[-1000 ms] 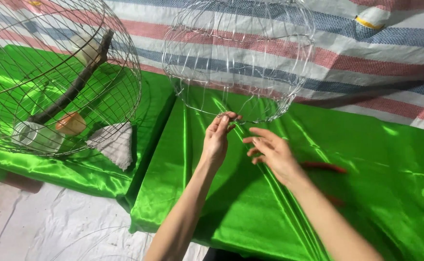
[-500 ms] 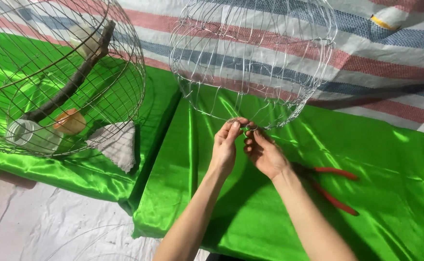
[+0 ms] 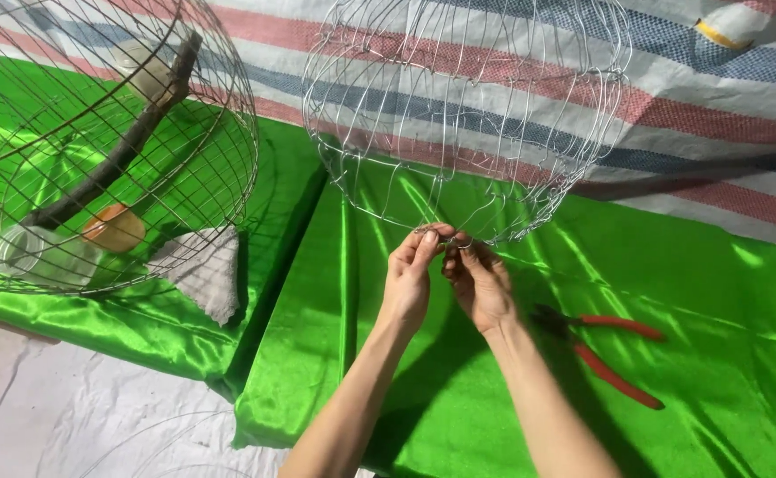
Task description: Reinforcing the base of a wire cage by twisting and cutting metal wire with pliers.
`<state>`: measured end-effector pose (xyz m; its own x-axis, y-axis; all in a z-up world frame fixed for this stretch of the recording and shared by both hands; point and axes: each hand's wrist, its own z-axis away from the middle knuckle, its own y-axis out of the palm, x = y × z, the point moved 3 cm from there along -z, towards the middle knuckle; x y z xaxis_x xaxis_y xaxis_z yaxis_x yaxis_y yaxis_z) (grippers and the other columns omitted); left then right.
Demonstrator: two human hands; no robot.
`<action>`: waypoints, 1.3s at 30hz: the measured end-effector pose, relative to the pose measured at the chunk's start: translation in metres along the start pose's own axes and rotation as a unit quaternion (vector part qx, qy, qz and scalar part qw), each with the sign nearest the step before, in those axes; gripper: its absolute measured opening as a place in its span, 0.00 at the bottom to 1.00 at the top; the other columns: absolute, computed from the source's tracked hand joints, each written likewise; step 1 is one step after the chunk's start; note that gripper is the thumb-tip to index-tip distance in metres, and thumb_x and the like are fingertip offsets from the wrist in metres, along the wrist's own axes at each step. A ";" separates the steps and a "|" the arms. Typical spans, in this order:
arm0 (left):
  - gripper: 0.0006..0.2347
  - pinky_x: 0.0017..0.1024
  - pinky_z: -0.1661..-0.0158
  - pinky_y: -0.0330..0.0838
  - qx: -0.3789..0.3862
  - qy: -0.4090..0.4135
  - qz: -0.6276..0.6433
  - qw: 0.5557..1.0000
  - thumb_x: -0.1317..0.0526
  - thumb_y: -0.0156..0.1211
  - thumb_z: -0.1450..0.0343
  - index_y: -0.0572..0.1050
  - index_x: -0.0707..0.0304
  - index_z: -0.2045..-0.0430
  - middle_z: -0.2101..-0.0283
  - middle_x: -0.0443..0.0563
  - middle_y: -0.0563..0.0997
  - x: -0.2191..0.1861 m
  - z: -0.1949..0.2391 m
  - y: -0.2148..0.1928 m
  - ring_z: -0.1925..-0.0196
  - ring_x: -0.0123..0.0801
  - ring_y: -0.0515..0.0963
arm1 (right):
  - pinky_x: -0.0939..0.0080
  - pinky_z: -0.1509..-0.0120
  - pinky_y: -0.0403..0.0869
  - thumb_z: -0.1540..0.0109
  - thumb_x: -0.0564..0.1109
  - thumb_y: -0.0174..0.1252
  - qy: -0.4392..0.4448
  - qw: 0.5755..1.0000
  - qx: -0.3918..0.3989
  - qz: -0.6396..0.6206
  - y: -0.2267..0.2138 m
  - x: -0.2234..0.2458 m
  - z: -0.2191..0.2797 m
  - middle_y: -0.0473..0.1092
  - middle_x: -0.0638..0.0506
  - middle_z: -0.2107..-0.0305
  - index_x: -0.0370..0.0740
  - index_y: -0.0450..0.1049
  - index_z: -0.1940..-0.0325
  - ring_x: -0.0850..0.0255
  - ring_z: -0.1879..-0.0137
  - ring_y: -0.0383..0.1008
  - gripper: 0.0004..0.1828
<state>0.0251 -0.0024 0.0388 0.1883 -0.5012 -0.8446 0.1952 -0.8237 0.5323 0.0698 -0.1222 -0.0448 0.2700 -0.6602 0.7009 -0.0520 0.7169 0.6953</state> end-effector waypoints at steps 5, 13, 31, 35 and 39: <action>0.11 0.27 0.42 0.69 -0.009 0.003 0.001 1.000 0.60 0.56 0.23 0.82 0.69 0.57 0.54 0.51 0.85 0.004 -0.002 -0.002 0.50 0.25 0.81 | 0.67 0.54 0.73 0.36 0.44 0.63 -0.007 0.999 0.002 -0.042 0.005 -0.010 -0.001 0.78 0.48 0.62 0.49 0.81 0.52 0.63 0.61 0.75 0.09; 0.11 0.29 0.43 0.69 -0.020 0.024 0.002 1.000 0.60 0.56 0.24 0.81 0.70 0.57 0.53 0.54 0.84 0.011 -0.007 -0.007 0.50 0.28 0.81 | 0.65 0.57 0.70 0.35 0.47 0.61 0.024 0.995 0.052 -0.079 0.026 -0.001 0.005 0.76 0.53 0.62 0.52 0.81 0.50 0.66 0.63 0.68 0.09; 0.11 0.32 0.41 0.67 -0.013 0.014 0.010 1.000 0.62 0.54 0.23 0.81 0.71 0.56 0.57 0.56 0.85 0.013 -0.009 -0.009 0.51 0.31 0.82 | 0.59 0.46 0.72 0.35 0.50 0.61 0.048 0.993 0.075 -0.073 0.029 0.003 0.008 0.77 0.53 0.51 0.52 0.80 0.49 0.63 0.55 0.71 0.12; 0.11 0.32 0.41 0.67 -0.010 0.017 0.005 1.000 0.62 0.54 0.23 0.80 0.70 0.56 0.57 0.56 0.85 0.014 -0.011 -0.010 0.51 0.31 0.82 | 0.57 0.45 0.73 0.36 0.50 0.62 0.057 0.992 0.083 -0.072 0.023 0.001 0.007 0.77 0.54 0.55 0.52 0.79 0.48 0.62 0.54 0.72 0.13; 0.10 0.29 0.43 0.68 -0.014 0.019 0.013 1.000 0.63 0.55 0.23 0.80 0.70 0.56 0.58 0.53 0.85 0.017 -0.012 -0.011 0.53 0.29 0.82 | 0.58 0.45 0.72 0.35 0.48 0.61 0.051 0.992 0.087 -0.073 0.021 -0.001 0.003 0.77 0.52 0.57 0.49 0.79 0.49 0.61 0.54 0.72 0.11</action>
<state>0.0379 0.0016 0.0191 0.2305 -0.5118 -0.8276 0.2170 -0.8020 0.5565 0.0651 -0.1066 -0.0304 0.3824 -0.7213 0.5775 -0.1683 0.5601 0.8111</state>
